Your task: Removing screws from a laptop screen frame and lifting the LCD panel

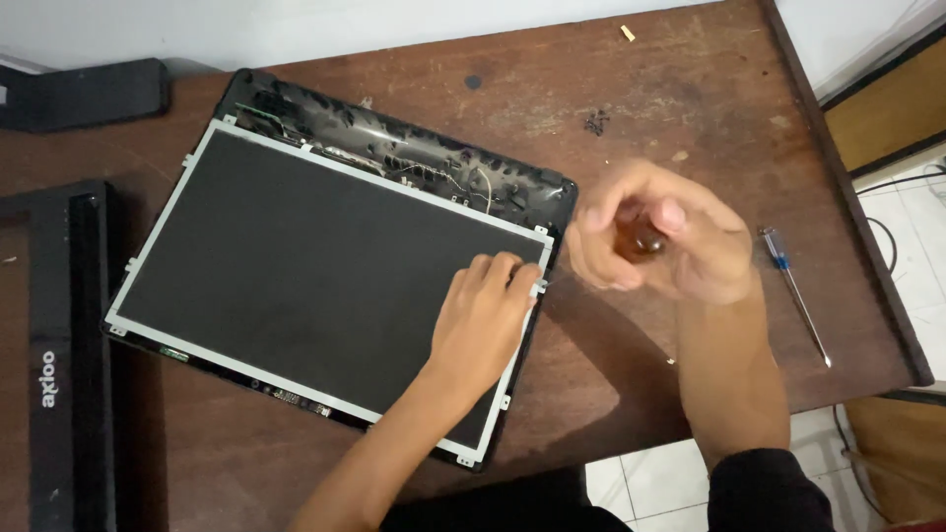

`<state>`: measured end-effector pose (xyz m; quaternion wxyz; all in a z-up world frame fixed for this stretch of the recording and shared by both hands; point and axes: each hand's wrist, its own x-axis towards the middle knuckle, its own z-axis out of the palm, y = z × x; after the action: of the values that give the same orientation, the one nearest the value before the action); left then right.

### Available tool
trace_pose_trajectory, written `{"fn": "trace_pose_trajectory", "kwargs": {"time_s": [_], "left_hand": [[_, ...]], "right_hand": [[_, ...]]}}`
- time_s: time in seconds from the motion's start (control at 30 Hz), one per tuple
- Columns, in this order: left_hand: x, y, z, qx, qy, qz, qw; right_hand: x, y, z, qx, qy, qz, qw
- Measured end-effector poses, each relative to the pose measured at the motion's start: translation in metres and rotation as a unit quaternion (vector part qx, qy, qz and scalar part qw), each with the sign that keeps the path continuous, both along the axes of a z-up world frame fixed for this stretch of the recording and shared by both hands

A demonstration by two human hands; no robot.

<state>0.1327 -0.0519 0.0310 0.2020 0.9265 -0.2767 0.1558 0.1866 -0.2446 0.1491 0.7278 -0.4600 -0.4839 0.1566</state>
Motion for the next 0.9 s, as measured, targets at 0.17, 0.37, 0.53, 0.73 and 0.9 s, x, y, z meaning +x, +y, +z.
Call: {"fn": "trace_pose_trajectory", "kwargs": {"time_s": [0.17, 0.37, 0.53, 0.73, 0.9], "left_hand": [[0.016, -0.013, 0.000, -0.001, 0.023, -0.054, 0.998], [0.018, -0.008, -0.008, -0.075, 0.113, -0.073, 0.988], [0.018, -0.001, 0.003, -0.093, 0.222, -0.072, 0.968], [0.019, 0.000, -0.007, -0.145, 0.193, -0.082, 0.967], [0.016, 0.001, -0.003, -0.141, 0.228, -0.066, 0.961]], "right_hand": [[-0.005, 0.010, 0.014, -0.006, 0.014, -0.006, 1.000], [-0.002, -0.006, 0.008, -0.044, -0.048, -0.052, 0.996], [-0.002, -0.020, 0.005, -0.089, -0.070, -0.053, 0.992], [-0.001, -0.005, 0.003, -0.017, -0.007, 0.002, 1.000], [0.001, -0.001, 0.008, -0.009, -0.011, 0.009, 1.000]]}}
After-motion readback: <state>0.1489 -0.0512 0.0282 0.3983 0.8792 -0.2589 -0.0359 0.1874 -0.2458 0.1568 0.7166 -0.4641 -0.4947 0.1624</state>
